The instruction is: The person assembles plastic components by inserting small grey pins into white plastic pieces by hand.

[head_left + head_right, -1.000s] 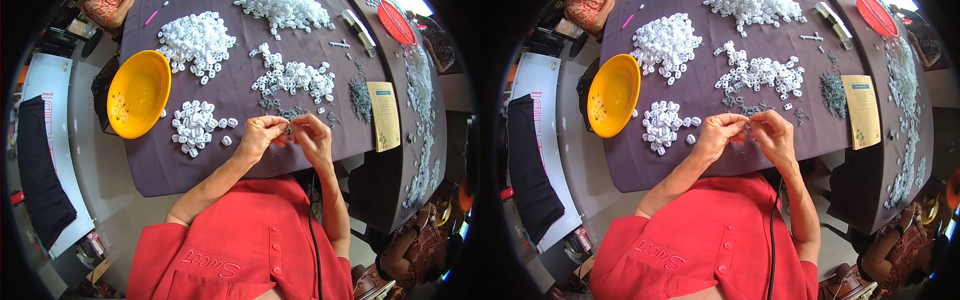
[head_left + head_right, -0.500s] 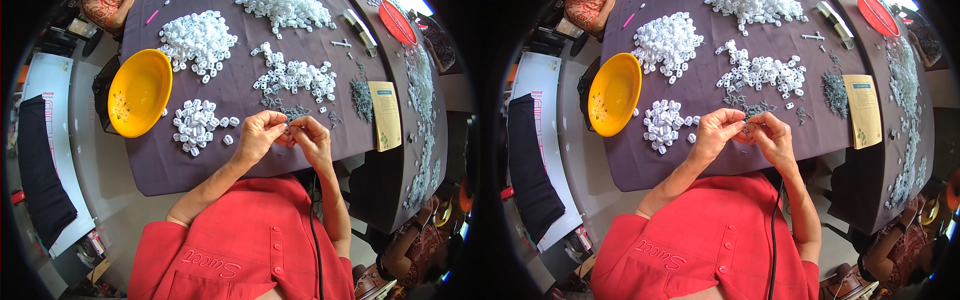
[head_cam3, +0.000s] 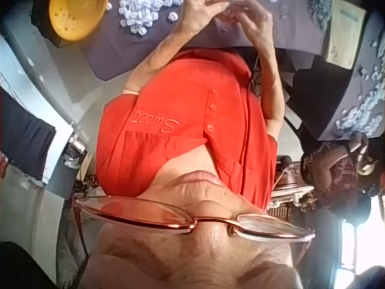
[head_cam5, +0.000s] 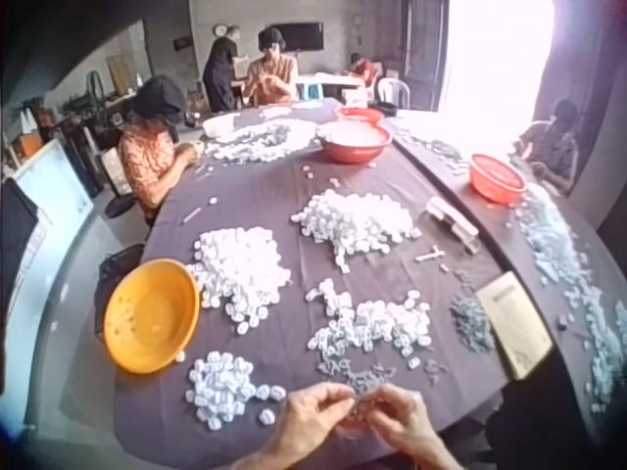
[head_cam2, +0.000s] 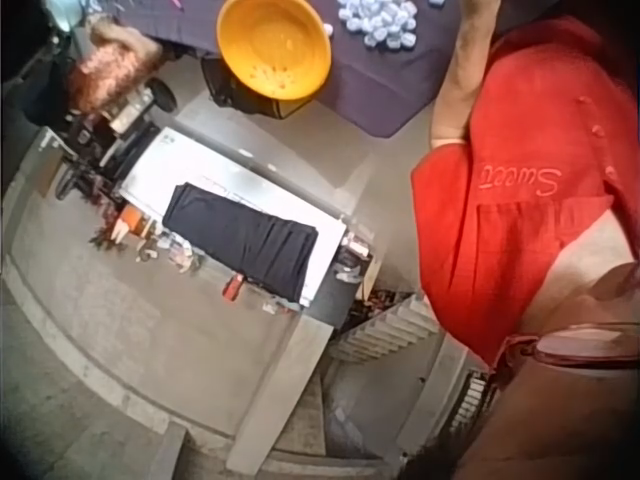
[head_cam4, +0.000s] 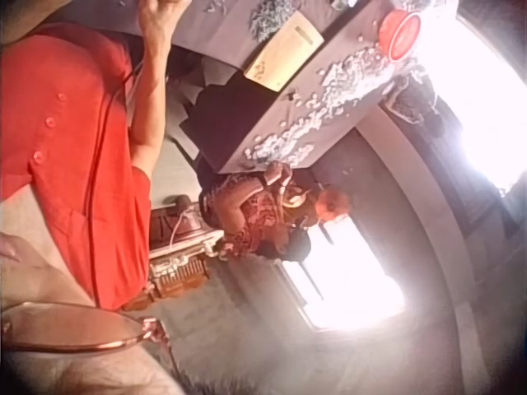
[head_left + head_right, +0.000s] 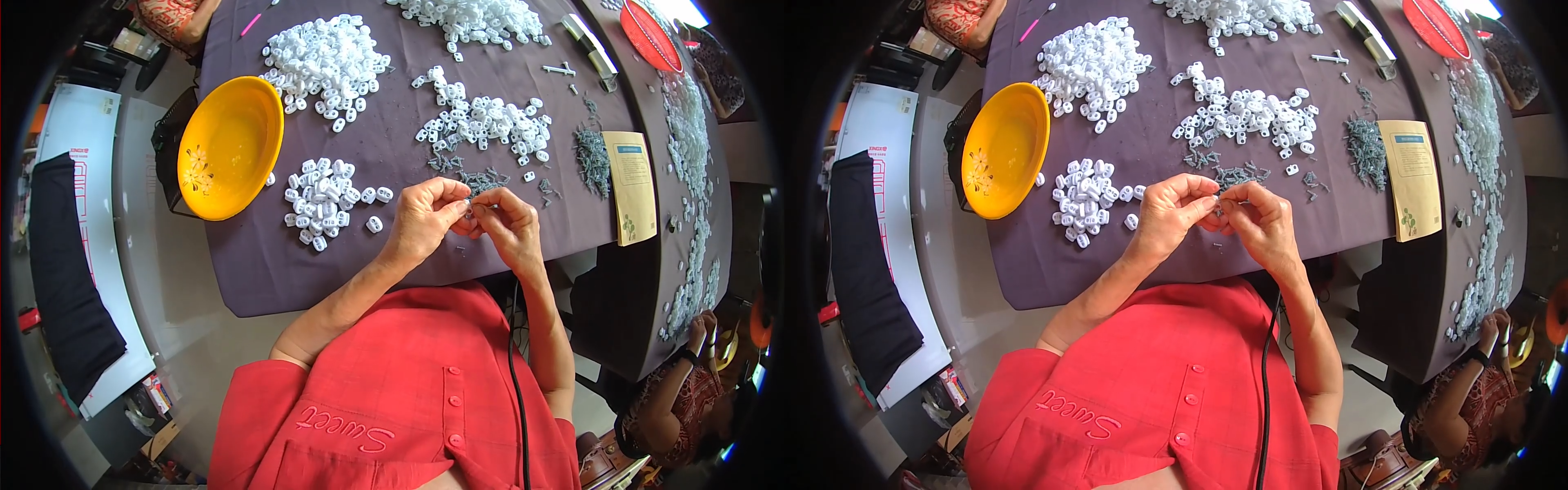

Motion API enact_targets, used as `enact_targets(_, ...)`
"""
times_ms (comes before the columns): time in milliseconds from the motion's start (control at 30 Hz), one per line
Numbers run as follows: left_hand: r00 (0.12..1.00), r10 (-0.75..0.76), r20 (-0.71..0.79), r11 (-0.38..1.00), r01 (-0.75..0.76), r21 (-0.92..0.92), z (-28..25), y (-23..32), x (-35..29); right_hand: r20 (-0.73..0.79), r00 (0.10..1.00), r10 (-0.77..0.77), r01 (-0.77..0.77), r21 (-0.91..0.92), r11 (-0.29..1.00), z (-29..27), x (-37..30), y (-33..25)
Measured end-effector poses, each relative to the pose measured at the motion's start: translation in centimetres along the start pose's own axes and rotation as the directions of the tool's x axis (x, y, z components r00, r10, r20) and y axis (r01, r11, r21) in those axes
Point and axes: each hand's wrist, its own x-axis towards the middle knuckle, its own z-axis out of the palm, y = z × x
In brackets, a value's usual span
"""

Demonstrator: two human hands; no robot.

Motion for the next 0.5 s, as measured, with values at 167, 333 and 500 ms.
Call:
enact_targets(167, 1.0, 0.025, 0.003, 0.998, -0.025, 0.058, 0.3, 0.5, -0.2, 0.02, 0.998, -0.054, 0.056, -0.137, 0.989, -0.1, -0.2, -0.5)
enact_targets(333, 0.984, 0.179, 0.002, 0.934, -0.171, 0.314, 0.4, -0.5, 0.1, -0.007, 1.0, 0.017, -0.017, -0.037, 0.999, 0.5, -0.3, 0.2)
enact_targets(500, 0.988, 0.139, -0.068, 0.987, -0.134, 0.084, 0.9, -0.8, 0.5, -0.046, 0.995, 0.084, -0.075, 0.171, 0.982, 0.3, -0.2, 0.3)
